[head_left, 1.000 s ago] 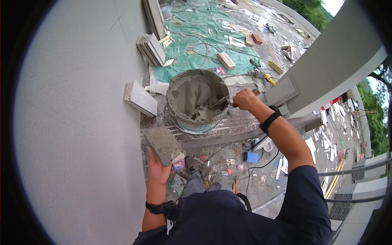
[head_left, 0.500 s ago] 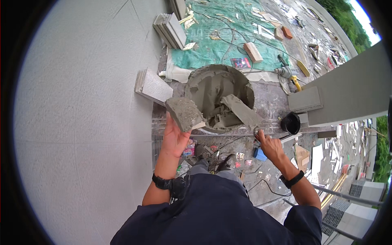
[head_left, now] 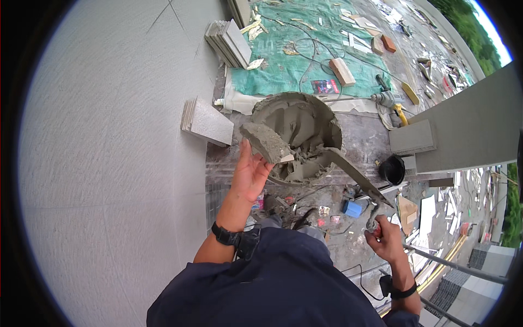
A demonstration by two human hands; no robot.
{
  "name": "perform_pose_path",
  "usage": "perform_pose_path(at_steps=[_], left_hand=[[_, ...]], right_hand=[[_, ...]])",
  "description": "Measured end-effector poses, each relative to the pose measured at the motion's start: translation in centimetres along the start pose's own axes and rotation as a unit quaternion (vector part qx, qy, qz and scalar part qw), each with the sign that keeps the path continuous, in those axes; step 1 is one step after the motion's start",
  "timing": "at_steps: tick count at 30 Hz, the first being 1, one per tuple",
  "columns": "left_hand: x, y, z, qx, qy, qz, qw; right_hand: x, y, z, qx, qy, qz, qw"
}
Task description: Measuring, cutting, and applying mortar to tiles to install them on a window sill.
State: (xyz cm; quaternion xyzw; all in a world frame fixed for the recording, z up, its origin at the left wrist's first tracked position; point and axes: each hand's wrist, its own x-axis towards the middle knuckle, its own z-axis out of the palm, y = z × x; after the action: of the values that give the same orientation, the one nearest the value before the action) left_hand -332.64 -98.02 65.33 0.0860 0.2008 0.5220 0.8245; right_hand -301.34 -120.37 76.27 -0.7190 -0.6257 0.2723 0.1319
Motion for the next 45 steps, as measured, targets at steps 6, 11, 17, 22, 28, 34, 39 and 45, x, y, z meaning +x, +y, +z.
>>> perform_pose_path(at_steps=[6,11,17,22,28,34,39,45], left_hand=[[0.8,-1.0,3.6,0.098,0.040,0.090,0.990],[1.4,-0.4,3.9,0.149,0.057,0.140,0.977],[1.7,-0.4,3.7,0.140,0.071,0.145,0.977],[1.9,-0.5,3.7,0.137,0.068,0.143,0.978],[1.8,-0.6,3.7,0.143,0.070,0.137,0.978],[1.6,-0.6,3.5,0.145,0.058,0.109,0.982],[1.5,-0.7,3.6,0.135,0.056,0.095,0.985],[1.2,-0.8,3.7,0.123,0.028,0.075,0.989]], right_hand=[[2.5,-2.9,4.9,0.051,0.011,-0.028,0.998],[3.3,-3.0,6.1,0.047,0.012,-0.024,0.999],[3.4,-3.0,6.9,0.025,0.014,-0.033,0.999],[3.2,-2.7,7.4,0.026,0.007,-0.027,0.999],[3.2,-2.3,7.6,0.015,0.010,-0.030,0.999],[3.2,-1.8,7.5,-0.008,0.011,-0.046,0.999],[3.0,-1.5,7.4,0.025,0.007,-0.030,0.999],[3.1,-0.9,6.9,-0.017,0.016,-0.063,0.998]])
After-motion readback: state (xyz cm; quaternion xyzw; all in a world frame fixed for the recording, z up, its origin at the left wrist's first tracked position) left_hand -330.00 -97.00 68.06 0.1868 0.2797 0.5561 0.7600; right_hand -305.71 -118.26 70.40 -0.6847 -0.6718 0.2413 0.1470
